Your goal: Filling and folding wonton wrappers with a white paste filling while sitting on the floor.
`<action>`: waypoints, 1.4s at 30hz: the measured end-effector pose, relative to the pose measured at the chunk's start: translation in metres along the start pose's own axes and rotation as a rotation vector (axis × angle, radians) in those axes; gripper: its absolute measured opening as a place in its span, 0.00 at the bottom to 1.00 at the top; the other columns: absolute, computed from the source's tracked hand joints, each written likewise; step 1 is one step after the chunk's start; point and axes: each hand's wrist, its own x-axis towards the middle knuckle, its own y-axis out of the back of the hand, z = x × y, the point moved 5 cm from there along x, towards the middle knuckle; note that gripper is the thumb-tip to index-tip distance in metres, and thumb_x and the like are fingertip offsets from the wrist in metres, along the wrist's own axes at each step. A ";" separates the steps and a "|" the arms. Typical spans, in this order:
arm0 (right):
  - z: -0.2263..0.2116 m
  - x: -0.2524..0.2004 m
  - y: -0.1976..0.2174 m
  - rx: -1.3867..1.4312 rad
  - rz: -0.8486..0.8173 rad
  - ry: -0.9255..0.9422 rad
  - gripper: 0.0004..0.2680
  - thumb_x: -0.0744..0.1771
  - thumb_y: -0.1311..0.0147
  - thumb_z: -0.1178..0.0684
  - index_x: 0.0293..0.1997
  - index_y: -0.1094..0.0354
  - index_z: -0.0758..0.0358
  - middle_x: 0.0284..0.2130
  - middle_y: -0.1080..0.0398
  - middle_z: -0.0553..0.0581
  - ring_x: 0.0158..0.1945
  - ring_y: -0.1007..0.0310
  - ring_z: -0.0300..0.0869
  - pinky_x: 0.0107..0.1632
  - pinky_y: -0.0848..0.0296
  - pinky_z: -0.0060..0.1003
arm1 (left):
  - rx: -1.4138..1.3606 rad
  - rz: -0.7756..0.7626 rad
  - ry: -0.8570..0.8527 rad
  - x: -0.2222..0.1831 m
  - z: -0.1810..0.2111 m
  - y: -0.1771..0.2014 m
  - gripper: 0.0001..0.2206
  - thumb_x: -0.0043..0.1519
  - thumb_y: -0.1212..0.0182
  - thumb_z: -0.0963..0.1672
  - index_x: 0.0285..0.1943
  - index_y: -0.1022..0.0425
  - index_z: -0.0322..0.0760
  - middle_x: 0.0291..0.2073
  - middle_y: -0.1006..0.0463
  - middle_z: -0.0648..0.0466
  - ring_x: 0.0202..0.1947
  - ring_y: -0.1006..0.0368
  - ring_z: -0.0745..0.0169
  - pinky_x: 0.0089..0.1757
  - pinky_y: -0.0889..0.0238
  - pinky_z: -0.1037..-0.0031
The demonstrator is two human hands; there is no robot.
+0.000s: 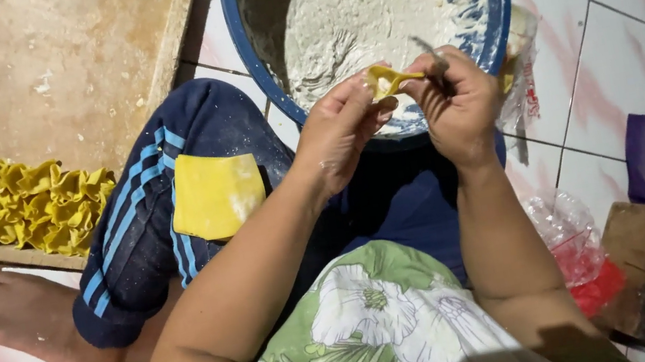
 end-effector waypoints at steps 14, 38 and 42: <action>-0.012 0.001 -0.013 -0.001 -0.087 -0.014 0.04 0.64 0.30 0.65 0.38 0.22 0.71 0.32 0.25 0.63 0.36 0.26 0.42 0.42 0.26 0.38 | 0.180 0.063 -0.083 0.002 0.010 0.002 0.16 0.60 0.30 0.41 0.56 0.21 0.28 0.39 0.20 0.46 0.38 0.20 0.60 0.42 0.21 0.72; 0.001 -0.001 -0.021 0.036 -0.082 0.006 0.02 0.66 0.33 0.63 0.40 0.21 0.68 0.31 0.26 0.63 0.34 0.22 0.46 0.37 0.25 0.38 | 0.178 0.159 -0.020 0.004 0.002 0.007 0.18 0.62 0.32 0.43 0.58 0.23 0.26 0.42 0.17 0.45 0.38 0.20 0.63 0.44 0.21 0.73; -0.008 0.004 -0.014 -0.013 -0.093 0.014 0.03 0.69 0.36 0.58 0.42 0.20 0.66 0.34 0.27 0.63 0.37 0.25 0.48 0.44 0.25 0.42 | 0.049 0.134 -0.036 0.014 -0.008 0.018 0.15 0.63 0.33 0.42 0.55 0.22 0.27 0.45 0.19 0.44 0.41 0.18 0.56 0.48 0.22 0.70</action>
